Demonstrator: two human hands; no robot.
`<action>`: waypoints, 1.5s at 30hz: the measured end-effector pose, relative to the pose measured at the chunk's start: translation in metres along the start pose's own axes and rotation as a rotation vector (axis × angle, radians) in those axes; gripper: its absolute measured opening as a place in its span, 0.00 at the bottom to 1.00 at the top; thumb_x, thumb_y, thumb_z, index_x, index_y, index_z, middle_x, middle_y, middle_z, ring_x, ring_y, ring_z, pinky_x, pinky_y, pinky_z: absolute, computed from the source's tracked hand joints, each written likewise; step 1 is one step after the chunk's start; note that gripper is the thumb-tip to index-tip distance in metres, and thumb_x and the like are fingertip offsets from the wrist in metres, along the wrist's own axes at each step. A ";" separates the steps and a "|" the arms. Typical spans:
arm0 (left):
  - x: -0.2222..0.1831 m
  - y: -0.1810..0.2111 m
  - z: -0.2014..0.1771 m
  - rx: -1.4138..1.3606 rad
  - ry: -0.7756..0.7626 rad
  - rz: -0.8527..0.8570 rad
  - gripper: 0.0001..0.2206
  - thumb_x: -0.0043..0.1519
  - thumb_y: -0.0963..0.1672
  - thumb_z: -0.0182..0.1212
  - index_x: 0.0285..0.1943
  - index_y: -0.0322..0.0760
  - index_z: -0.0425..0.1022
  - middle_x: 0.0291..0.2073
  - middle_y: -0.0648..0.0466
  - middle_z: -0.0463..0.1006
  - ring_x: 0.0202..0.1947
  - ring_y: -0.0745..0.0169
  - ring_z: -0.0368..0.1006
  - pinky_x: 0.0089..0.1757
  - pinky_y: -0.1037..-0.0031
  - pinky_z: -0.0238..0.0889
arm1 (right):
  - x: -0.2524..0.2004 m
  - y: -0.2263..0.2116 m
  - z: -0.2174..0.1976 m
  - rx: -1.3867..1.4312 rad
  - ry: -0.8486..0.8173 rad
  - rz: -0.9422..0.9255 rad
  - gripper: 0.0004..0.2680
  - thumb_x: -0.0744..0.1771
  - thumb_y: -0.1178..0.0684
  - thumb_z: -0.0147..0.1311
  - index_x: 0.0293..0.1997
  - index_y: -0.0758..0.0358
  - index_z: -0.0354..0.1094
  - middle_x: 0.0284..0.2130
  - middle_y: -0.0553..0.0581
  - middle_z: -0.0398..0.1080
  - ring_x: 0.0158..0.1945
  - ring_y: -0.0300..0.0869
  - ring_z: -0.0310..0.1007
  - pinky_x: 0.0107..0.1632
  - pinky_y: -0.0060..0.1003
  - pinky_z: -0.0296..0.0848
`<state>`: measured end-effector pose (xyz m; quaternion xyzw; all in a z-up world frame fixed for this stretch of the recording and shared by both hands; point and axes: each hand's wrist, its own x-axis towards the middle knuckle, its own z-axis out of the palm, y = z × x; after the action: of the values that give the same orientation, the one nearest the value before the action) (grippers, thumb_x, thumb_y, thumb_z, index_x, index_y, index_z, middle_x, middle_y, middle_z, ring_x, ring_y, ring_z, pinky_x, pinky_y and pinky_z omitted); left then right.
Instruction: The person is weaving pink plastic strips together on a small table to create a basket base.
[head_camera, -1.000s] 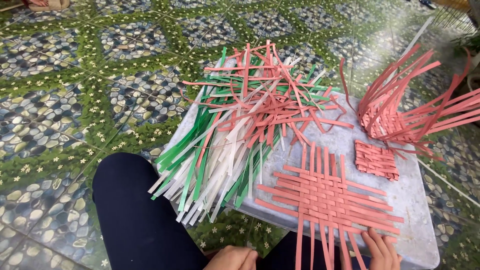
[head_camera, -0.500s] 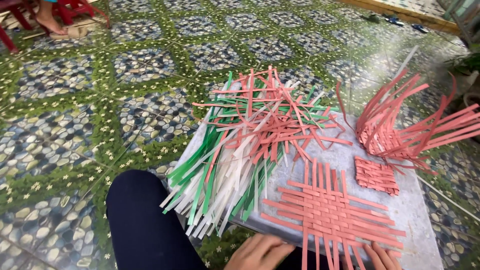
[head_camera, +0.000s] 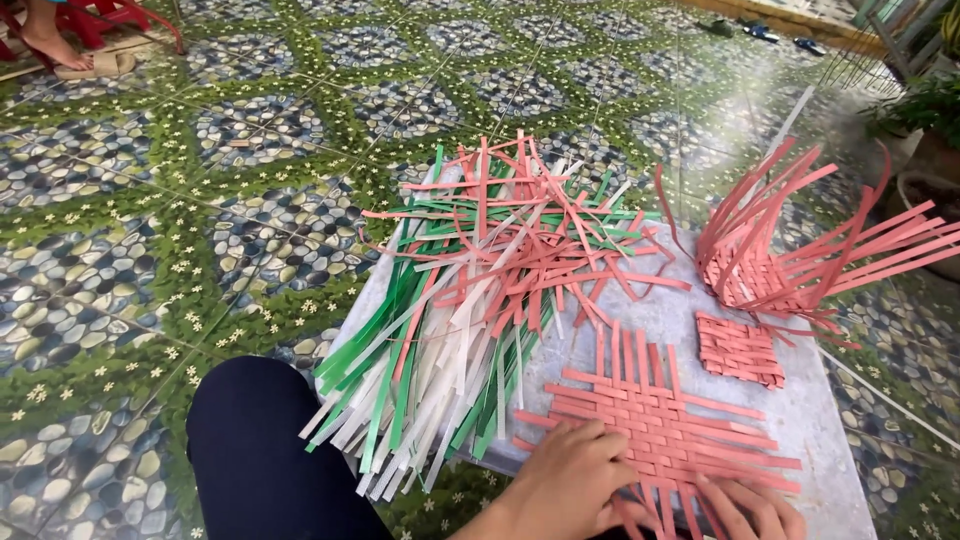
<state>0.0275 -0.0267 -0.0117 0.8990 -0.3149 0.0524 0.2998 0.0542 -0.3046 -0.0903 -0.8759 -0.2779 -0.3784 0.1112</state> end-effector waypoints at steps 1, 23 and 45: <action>0.003 0.001 -0.005 -0.003 0.001 -0.001 0.17 0.59 0.52 0.58 0.44 0.37 0.80 0.36 0.49 0.71 0.46 0.48 0.64 0.42 0.56 0.61 | 0.010 -0.009 -0.004 0.000 -0.003 -0.001 0.11 0.64 0.49 0.47 0.46 0.54 0.75 0.40 0.49 0.74 0.44 0.41 0.74 0.57 0.41 0.73; 0.032 -0.017 -0.053 -0.474 -0.253 -0.333 0.18 0.56 0.56 0.56 0.24 0.44 0.71 0.15 0.55 0.66 0.23 0.58 0.62 0.29 0.70 0.54 | 0.078 0.013 -0.004 0.873 -0.648 0.493 0.09 0.59 0.55 0.64 0.19 0.68 0.88 0.18 0.52 0.68 0.27 0.41 0.63 0.32 0.36 0.60; -0.044 0.004 -0.026 -0.130 -0.033 0.136 0.23 0.60 0.37 0.53 0.67 0.27 0.58 0.59 0.40 0.66 0.60 0.44 0.61 0.51 0.56 0.58 | -0.056 0.096 0.023 0.295 -0.567 -0.023 0.41 0.51 0.19 0.56 0.65 0.51 0.58 0.61 0.49 0.66 0.65 0.46 0.65 0.61 0.45 0.67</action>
<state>-0.0076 0.0096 -0.0010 0.8549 -0.3830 0.0375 0.3478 0.0921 -0.3964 -0.1452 -0.9177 -0.3597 -0.0760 0.1505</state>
